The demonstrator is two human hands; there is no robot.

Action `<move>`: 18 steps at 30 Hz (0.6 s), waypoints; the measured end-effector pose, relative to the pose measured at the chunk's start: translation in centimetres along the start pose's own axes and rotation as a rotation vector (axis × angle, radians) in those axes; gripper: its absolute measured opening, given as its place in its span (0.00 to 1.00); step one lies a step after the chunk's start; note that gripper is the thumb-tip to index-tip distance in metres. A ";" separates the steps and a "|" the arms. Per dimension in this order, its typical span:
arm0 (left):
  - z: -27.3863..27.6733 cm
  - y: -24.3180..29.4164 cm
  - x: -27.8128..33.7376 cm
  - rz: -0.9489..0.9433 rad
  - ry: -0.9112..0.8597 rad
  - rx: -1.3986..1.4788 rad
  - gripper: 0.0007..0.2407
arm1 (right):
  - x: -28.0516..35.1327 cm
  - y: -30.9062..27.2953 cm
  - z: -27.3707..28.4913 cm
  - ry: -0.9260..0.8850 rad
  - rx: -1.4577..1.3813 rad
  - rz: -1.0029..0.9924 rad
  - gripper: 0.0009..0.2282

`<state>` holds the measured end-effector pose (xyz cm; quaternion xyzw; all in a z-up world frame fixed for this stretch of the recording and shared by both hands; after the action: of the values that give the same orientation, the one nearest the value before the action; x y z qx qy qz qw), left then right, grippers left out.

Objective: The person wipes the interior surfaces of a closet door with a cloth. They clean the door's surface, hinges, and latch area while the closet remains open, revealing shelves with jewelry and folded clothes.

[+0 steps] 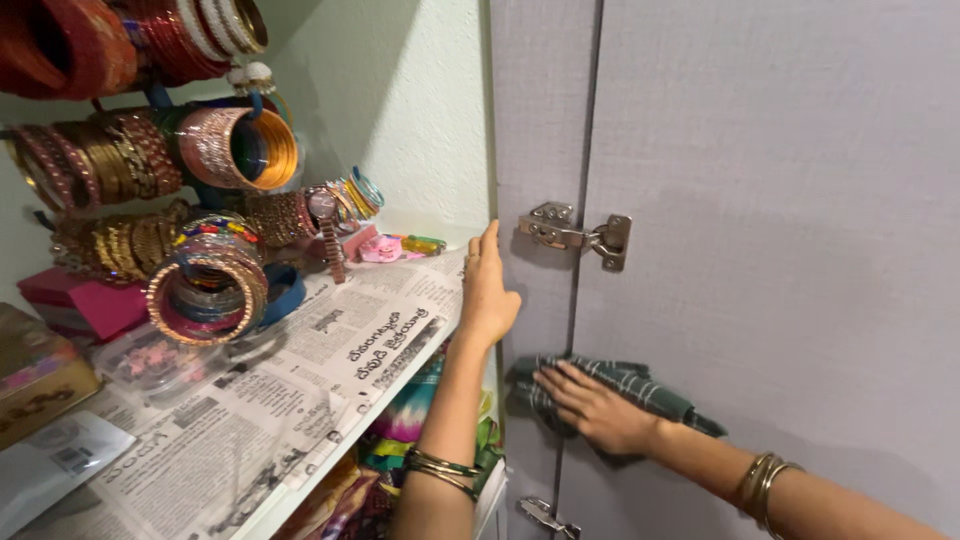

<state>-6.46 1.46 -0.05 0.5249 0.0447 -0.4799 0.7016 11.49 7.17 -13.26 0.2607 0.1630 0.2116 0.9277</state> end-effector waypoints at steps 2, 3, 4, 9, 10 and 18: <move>-0.1 0.1 0.0 -0.014 -0.001 -0.002 0.41 | 0.7 0.2 0.8 -0.070 -0.003 0.049 0.22; -0.3 0.0 0.1 -0.024 0.000 -0.004 0.41 | 0.6 1.2 1.5 -0.068 -0.008 -0.003 0.20; -0.5 0.0 0.2 -0.035 0.001 -0.006 0.41 | 0.3 2.8 2.4 -0.066 -0.013 -0.054 0.17; -0.9 -0.6 0.2 -0.031 0.011 -0.050 0.42 | -1.1 8.9 6.1 0.195 0.268 -0.239 0.19; -0.9 -0.6 0.2 -0.044 0.018 -0.052 0.42 | -1.2 8.4 5.8 0.178 0.263 -0.227 0.19; -0.7 -0.2 0.0 -0.002 -0.026 -0.088 0.43 | 2.9 0.3 3.3 -0.112 -0.152 0.048 0.15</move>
<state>-6.27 2.02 -0.53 0.4871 0.0574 -0.4849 0.7241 15.26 7.45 -10.95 0.2051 0.0879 0.2308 0.9471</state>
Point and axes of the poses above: each hand's wrist, its own x-axis away from the middle knuckle, its own z-axis out of the back of the hand, y = z × x, the point moved 2 cm from there along -x, towards the middle knuckle, and after that the axes turned 11 degrees about z, right-handed, at the moved point
